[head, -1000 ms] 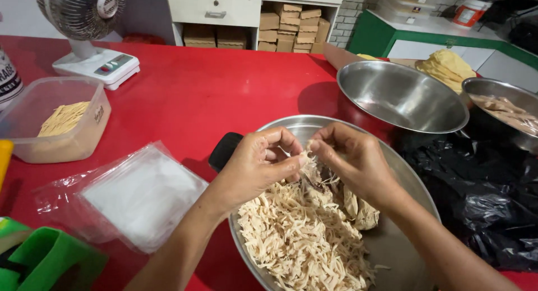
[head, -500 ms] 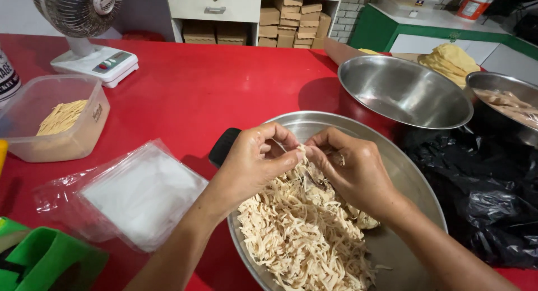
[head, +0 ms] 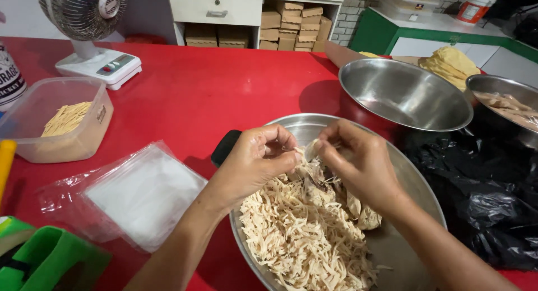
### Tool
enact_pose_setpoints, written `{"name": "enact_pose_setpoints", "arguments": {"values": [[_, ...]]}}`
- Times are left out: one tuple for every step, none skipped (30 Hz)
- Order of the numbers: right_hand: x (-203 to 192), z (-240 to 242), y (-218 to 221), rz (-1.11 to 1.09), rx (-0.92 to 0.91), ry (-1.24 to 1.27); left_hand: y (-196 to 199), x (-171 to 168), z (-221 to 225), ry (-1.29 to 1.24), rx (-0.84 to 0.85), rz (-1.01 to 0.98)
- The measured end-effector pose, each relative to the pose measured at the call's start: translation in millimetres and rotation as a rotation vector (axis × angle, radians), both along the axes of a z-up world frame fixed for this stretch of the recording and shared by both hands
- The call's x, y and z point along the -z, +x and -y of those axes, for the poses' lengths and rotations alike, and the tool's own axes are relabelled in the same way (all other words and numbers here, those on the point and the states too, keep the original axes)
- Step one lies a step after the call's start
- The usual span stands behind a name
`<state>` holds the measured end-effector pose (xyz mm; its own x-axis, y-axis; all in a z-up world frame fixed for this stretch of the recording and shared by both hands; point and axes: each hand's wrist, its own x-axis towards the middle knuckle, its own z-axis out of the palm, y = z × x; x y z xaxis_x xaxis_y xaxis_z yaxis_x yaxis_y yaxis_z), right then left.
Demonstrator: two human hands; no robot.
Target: Shredding cooked chicken meat by hand into a large metal bowl on a preparation table
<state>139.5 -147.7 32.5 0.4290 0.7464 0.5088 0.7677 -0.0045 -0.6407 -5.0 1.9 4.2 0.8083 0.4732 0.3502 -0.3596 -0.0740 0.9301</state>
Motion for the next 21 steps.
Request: {"name": "enact_pose_setpoints", "arguments": {"values": [[-1.5,-0.3,-4.6,0.000,-0.002,0.000,-0.3,-1.2,0.0,0.000,-0.002,0.000],[-2.6,0.1,-9.3,-0.018,-0.025,-0.015,-0.5,-2.0,0.7,0.001,0.006,0.006],[-3.7,0.5,-13.9,-0.037,-0.048,-0.029,-0.7,-2.8,1.2,0.002,0.013,0.011],[-4.0,0.1,-13.2,-0.037,-0.048,-0.030,0.1,-1.8,0.3,0.001,0.013,0.011],[-4.5,-0.4,-12.7,-0.057,-0.066,-0.024,0.6,-0.9,-0.7,0.016,0.011,0.022],[-5.5,-1.1,-12.0,-0.075,-0.085,-0.018,1.3,-0.4,-1.7,0.030,0.008,0.034],[-11.8,1.8,-19.9,-0.073,-0.086,-0.019,-0.4,-3.0,-0.2,0.029,0.007,0.036],[-17.9,4.8,-27.7,-0.060,-0.078,-0.020,-2.0,-5.7,1.3,0.017,0.000,0.039],[-23.9,7.8,-35.5,-0.047,-0.071,-0.022,-3.4,-8.4,2.8,0.005,-0.007,0.042],[-18.9,5.3,-28.4,-0.047,-0.072,-0.022,-2.9,-7.6,2.1,0.005,-0.008,0.042],[-13.7,2.7,-21.1,-0.028,-0.084,-0.025,-2.1,-6.7,1.3,0.019,-0.009,0.040],[-7.6,0.9,-14.2,-0.012,-0.094,-0.029,-1.6,-5.0,1.1,0.031,-0.009,0.034],[-7.8,1.1,-15.0,-0.015,-0.093,-0.031,-0.1,-3.8,-0.2,0.029,-0.008,0.032],[-8.0,1.4,-15.8,-0.017,-0.085,-0.039,1.4,-2.6,-1.6,0.072,-0.013,0.038],[-8.1,1.6,-16.3,-0.019,-0.077,-0.047,3.2,-1.1,-3.0,0.114,-0.018,0.044],[-6.7,0.1,-11.2,-0.026,-0.075,-0.049,0.0,-3.2,-0.1,0.110,-0.016,0.037],[-4.8,-1.4,-5.8,0.000,-0.012,-0.034,-3.0,-5.0,2.8,0.153,-0.025,0.037],[-0.8,-1.7,-1.9,0.020,0.051,-0.026,-7.6,-4.8,6.9,0.190,-0.034,0.031],[0.2,-0.1,-3.4,0.006,0.052,-0.036,-5.9,-1.1,6.7,0.181,-0.031,0.017],[-2.1,-0.5,-2.7,-0.034,0.061,-0.033,-1.9,-0.3,4.2,0.150,-0.050,0.019],[-5.2,-0.9,-2.3,-0.073,0.070,-0.031,1.8,-0.3,1.8,0.119,-0.069,0.020]]}}
